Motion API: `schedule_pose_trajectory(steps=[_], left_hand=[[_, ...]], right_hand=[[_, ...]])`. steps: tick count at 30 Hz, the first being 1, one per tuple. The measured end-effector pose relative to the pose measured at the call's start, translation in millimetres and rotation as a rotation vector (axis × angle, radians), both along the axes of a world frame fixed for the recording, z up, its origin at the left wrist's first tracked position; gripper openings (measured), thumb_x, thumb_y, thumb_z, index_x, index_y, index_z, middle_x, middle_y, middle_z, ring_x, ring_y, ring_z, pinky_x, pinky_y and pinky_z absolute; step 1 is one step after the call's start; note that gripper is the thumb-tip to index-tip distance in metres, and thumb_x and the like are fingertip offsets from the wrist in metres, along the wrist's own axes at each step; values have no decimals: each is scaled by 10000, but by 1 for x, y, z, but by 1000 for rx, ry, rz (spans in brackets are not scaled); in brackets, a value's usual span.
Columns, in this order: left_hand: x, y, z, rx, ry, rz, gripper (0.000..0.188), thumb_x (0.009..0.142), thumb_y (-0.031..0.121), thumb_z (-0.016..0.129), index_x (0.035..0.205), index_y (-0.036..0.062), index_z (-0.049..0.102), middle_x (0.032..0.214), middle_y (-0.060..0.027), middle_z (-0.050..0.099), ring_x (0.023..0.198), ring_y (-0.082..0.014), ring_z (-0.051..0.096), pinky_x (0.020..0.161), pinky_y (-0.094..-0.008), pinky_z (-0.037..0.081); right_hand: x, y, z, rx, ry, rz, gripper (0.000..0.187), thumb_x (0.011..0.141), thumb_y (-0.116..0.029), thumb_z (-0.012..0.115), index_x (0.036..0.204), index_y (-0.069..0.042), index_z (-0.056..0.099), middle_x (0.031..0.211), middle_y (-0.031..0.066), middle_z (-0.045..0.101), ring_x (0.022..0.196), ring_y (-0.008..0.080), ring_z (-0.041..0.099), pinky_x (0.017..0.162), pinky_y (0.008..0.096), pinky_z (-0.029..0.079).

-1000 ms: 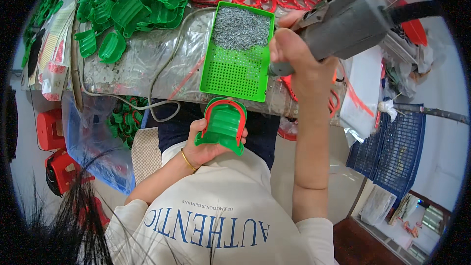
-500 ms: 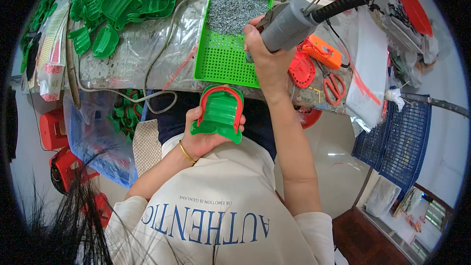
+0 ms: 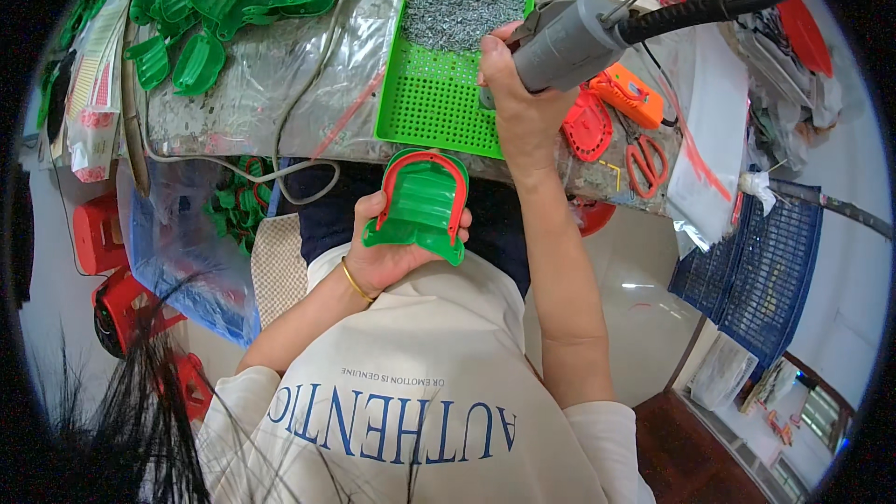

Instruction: Assembling small plastic components by attaching red pieces to a green base using a handheld electric driver.

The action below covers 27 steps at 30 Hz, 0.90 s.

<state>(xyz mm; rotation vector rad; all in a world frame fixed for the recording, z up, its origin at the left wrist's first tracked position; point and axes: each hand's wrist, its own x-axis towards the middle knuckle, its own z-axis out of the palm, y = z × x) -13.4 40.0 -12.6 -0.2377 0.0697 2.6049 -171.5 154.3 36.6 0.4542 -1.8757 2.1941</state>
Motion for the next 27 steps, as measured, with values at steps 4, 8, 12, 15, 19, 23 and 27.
schedule_pose_trajectory(steps=[4, 8, 12, 15, 19, 23, 27], left_hand=[[0, 0, 0, 10, -8, 8, 735, 795, 482, 545, 1320, -8, 389, 1205, -258, 517, 1081, -353, 545, 960, -479, 420], [0, -2, -1, 6, -7, 4, 734, 796, 484, 545, 1314, -13, 395, 1208, -253, 518, 1078, -351, 546, 961, -474, 421], [0, -2, -1, 2, 4, 6, 725, 806, 481, 539, 1311, -20, 398, 1209, -252, 520, 1085, -346, 545, 966, -465, 417], [0, -3, 1, -5, 10, 10, 719, 813, 476, 535, 1313, -20, 397, 1212, -252, 519, 1092, -345, 542, 972, -462, 414], [1, -3, 5, -33, 13, 25, 719, 818, 476, 534, 1318, -21, 391, 1216, -252, 518, 1099, -347, 540, 978, -462, 411], [1, -4, 1, -14, 25, 15, 723, 819, 476, 537, 1320, -23, 385, 1211, -252, 520, 1102, -345, 539, 979, -462, 410], [1, -3, 5, -20, 25, 20, 726, 816, 469, 550, 1321, -24, 381, 1216, -236, 523, 1109, -341, 535, 984, -468, 408]], right_hand=[[0, -1, 5, -19, -6, 15, 159, 834, 23, 585, 975, 4, 514, 702, 41, 506, 565, 122, 486, 542, 273, 420], [8, -4, 30, -94, -10, 0, 167, 834, 8, 583, 980, 16, 503, 681, 36, 484, 548, 124, 449, 547, 277, 403], [26, -9, 57, -167, -104, 73, 159, 841, -39, 578, 974, 12, 508, 635, 28, 447, 533, 124, 418, 538, 274, 372], [42, -15, 65, -104, -127, 141, 158, 841, -74, 582, 965, 1, 520, 602, 24, 424, 528, 126, 420, 528, 275, 356], [49, -20, 65, -88, -153, 164, 170, 832, -95, 598, 960, -7, 528, 588, 22, 418, 519, 128, 419, 524, 280, 355], [51, -23, 61, -91, -156, 156, 175, 827, -94, 602, 959, -7, 527, 584, 23, 421, 510, 130, 418, 514, 281, 356], [53, -25, 58, -91, -146, 156, 165, 829, -94, 599, 949, -8, 525, 579, 23, 419, 505, 131, 419, 507, 282, 358]])
